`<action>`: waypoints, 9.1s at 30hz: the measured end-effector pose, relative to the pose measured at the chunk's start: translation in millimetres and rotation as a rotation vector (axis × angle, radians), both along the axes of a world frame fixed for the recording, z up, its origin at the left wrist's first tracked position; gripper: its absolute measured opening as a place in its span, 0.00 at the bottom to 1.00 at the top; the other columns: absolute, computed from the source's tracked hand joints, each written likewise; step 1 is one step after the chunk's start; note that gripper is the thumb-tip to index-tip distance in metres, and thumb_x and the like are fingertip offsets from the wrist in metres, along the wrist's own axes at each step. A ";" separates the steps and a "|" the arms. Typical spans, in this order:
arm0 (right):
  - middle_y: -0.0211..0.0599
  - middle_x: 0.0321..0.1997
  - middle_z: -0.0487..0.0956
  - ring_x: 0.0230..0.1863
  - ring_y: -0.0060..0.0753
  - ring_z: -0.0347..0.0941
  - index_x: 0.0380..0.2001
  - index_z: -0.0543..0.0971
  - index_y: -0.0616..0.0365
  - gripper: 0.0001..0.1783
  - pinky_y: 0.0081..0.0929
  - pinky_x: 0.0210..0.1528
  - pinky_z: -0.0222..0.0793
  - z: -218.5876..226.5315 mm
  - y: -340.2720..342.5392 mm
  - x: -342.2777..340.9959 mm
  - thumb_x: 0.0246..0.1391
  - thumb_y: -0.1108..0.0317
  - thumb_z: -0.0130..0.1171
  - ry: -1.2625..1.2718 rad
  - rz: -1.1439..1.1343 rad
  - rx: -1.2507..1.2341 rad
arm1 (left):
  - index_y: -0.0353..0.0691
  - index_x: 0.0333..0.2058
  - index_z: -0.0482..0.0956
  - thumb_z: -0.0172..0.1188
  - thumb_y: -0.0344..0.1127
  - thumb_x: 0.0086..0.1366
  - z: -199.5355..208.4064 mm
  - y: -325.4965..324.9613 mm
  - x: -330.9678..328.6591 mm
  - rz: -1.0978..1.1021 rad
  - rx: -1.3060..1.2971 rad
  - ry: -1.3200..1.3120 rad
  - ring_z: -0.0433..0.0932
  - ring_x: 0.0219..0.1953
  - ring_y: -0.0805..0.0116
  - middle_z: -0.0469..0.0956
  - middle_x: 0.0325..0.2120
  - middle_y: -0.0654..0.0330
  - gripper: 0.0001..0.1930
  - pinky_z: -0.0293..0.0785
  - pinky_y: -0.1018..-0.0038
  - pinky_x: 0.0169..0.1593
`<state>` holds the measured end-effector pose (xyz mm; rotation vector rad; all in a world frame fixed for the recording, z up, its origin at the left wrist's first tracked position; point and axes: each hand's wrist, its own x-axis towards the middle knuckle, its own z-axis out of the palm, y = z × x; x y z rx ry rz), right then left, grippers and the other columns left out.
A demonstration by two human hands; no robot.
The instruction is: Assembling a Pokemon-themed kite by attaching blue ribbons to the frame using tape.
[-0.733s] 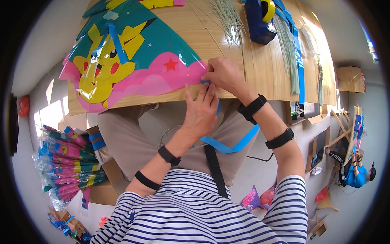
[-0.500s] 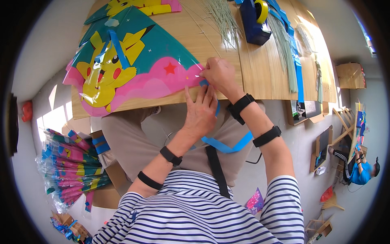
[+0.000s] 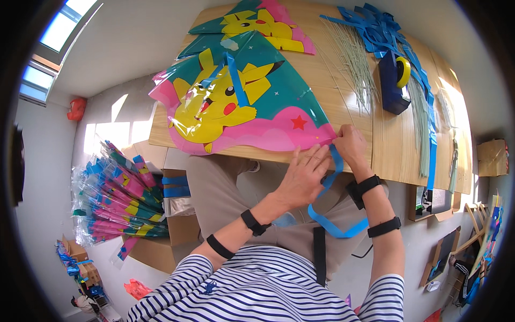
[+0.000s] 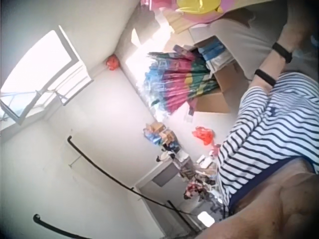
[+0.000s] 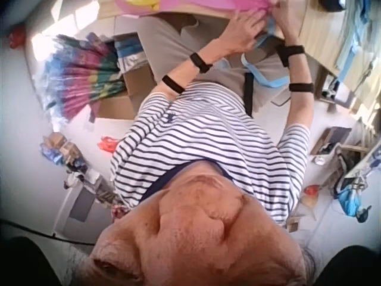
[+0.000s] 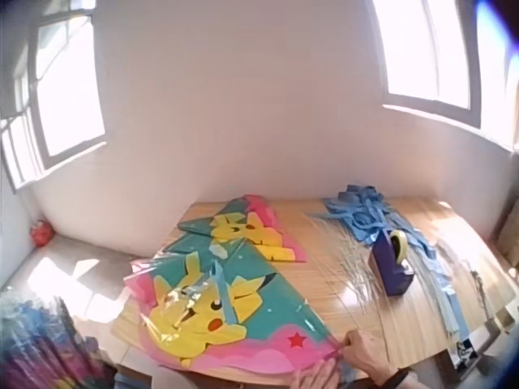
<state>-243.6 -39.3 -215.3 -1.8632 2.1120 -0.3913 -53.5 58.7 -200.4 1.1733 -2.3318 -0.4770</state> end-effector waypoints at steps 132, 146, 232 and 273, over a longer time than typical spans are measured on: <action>0.36 0.33 0.80 0.25 0.20 0.68 0.39 0.81 0.64 0.12 0.18 0.32 0.65 89.9 53.8 184.2 0.66 0.64 0.57 -1.910 0.079 0.393 | 0.34 0.39 0.78 0.63 0.24 0.58 82.5 119.5 340.5 0.719 0.876 0.642 0.67 0.18 0.87 0.81 0.24 0.62 0.09 0.56 0.86 0.19; 0.29 0.28 0.78 0.27 0.19 0.68 0.55 0.79 0.53 0.23 0.22 0.32 0.66 91.2 123.6 260.6 0.55 0.74 0.60 -1.048 0.749 0.561 | 0.32 0.36 0.80 0.62 0.22 0.58 105.6 118.6 270.7 0.489 0.447 0.315 0.77 0.27 0.65 0.79 0.26 0.56 0.06 0.72 0.72 0.33; 0.45 0.52 0.72 0.56 0.50 0.65 0.52 0.77 0.57 0.24 0.47 0.57 0.64 -6.3 28.3 298.8 0.50 0.65 0.66 -0.183 0.579 -0.346 | 0.33 0.28 0.78 0.59 0.32 0.63 -1.9 -56.9 288.7 0.972 0.631 0.459 0.77 0.14 0.71 0.78 0.14 0.56 0.08 0.73 0.73 0.20; 0.40 0.55 0.69 0.55 0.48 0.65 0.59 0.76 0.45 0.32 0.51 0.59 0.59 -8.4 34.2 310.7 0.49 0.53 0.68 0.056 0.610 -0.381 | 0.36 0.39 0.79 0.64 0.29 0.55 28.3 -15.8 321.6 0.891 0.230 -0.108 0.80 0.43 0.49 0.81 0.41 0.51 0.12 0.73 0.57 0.50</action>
